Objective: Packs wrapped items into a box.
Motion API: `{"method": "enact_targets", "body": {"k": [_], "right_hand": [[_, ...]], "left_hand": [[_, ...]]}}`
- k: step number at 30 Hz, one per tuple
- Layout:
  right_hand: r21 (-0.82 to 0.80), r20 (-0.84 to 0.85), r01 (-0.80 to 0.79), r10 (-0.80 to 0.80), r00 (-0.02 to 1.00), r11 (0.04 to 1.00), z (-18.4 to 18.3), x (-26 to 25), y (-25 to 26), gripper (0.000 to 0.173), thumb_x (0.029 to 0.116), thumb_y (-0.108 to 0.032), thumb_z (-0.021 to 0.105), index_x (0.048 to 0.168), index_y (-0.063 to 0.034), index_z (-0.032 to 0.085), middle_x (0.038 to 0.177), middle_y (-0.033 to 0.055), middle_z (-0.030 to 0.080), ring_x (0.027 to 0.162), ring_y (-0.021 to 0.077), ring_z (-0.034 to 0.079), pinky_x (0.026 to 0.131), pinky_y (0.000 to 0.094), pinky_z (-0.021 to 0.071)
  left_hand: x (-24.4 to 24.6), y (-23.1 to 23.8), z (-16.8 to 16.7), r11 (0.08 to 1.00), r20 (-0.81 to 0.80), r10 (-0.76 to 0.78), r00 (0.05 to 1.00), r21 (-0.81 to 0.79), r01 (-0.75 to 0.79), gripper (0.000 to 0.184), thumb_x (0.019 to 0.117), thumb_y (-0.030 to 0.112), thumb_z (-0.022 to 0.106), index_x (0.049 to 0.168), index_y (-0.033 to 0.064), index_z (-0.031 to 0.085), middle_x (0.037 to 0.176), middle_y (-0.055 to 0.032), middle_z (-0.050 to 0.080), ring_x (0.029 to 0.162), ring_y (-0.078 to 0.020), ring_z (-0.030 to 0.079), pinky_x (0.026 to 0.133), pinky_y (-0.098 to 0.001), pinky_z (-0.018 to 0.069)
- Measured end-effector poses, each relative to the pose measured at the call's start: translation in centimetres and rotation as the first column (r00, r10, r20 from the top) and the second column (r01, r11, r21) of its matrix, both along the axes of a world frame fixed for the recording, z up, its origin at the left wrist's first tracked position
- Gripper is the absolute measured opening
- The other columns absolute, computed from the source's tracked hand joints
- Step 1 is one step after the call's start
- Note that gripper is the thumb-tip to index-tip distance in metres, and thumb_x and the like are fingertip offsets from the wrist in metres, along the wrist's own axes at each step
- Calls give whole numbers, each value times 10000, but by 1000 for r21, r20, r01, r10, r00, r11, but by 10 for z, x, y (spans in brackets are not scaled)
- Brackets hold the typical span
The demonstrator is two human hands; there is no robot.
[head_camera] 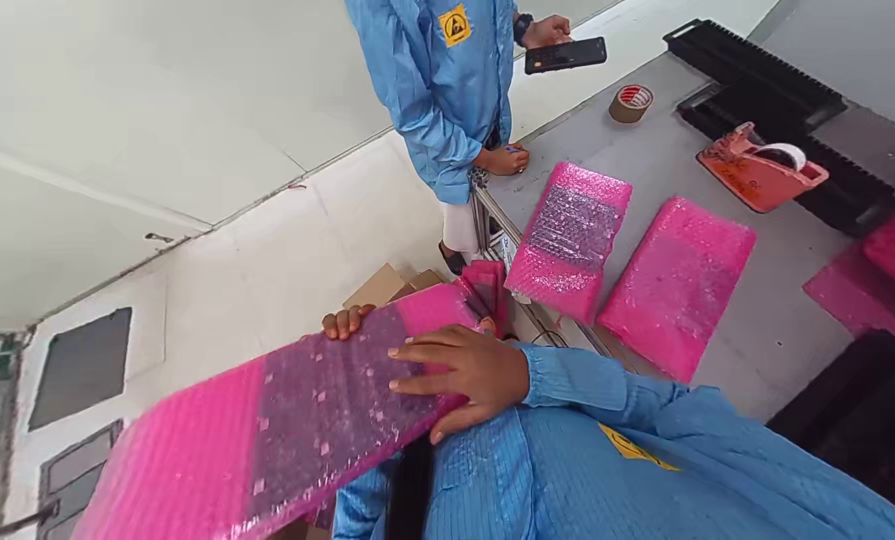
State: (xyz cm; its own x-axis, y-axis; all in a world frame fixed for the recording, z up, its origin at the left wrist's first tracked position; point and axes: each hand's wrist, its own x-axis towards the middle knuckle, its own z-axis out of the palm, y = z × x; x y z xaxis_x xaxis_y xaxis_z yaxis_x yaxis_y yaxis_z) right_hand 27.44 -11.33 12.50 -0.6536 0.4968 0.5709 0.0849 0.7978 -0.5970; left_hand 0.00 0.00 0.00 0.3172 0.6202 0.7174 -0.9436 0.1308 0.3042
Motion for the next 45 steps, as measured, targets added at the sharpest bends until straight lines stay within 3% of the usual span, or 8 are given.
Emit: {"method": "enact_targets", "body": {"k": [5,9,15,23,26,33,35,45], "right_hand": [[-58,-84,110,-115,990,992,-7,10,9,524,1028,-390,547,1352,13,626,1340,204,660,1237,322,643,1062,480,482],[-73,-65,224,-229,971,972,-23,22,13,357,1009,-316,581,1134,-27,749,1234,174,709,1177,325,664,1016,485,507],[-327,150,380,-349,925,865,-49,62,25,342,1003,-246,598,1179,20,720,1183,214,716,1123,371,681,982,542,516],[-422,600,834,-581,551,355,-123,121,69,447,1037,-299,542,1334,22,635,1368,258,615,1323,409,556,1123,555,411],[-305,672,931,-647,360,201,-140,138,83,443,1043,-309,509,1352,-16,630,1361,250,617,1308,424,557,1083,570,428],[70,409,974,-897,170,216,-210,152,75,384,981,-292,533,1226,-56,711,1218,268,667,1124,503,628,900,665,465],[57,389,977,-906,168,206,-212,152,74,382,981,-296,528,1215,-60,715,1216,264,671,1120,501,629,908,668,457],[62,391,980,-908,151,189,-215,152,76,392,972,-318,524,1207,-68,715,1211,254,671,1123,487,629,908,655,456]], "left_hand": [[-30,-2,33,982,-149,170,974,111,-155,437,1017,448,474,926,113,739,864,44,708,1001,-112,668,1180,-401,333],[-49,-9,77,937,-258,295,920,268,-225,513,1044,470,413,821,124,721,783,74,680,939,-73,661,1162,-345,338],[-85,-35,125,847,-377,483,791,429,-313,573,1059,489,359,726,124,648,713,56,637,895,-76,662,1163,-338,341],[-57,-65,175,799,-405,510,759,549,-244,646,1075,503,269,735,89,631,697,3,621,877,-101,663,1140,-333,346],[-44,-74,196,771,-457,552,697,598,-219,409,1068,305,441,773,94,631,733,-4,608,859,-117,640,1095,-333,373],[-41,-76,214,770,-512,497,701,632,-85,608,1073,468,257,871,68,668,852,-18,672,994,-119,642,1116,-344,346],[-42,-74,213,766,-506,484,714,640,-66,473,1086,339,337,913,59,676,887,-30,682,1013,-125,643,1118,-346,344],[-46,-75,213,789,-542,489,683,609,-81,742,1049,597,178,855,68,661,863,-26,683,1006,-135,650,1121,-364,345]]}}
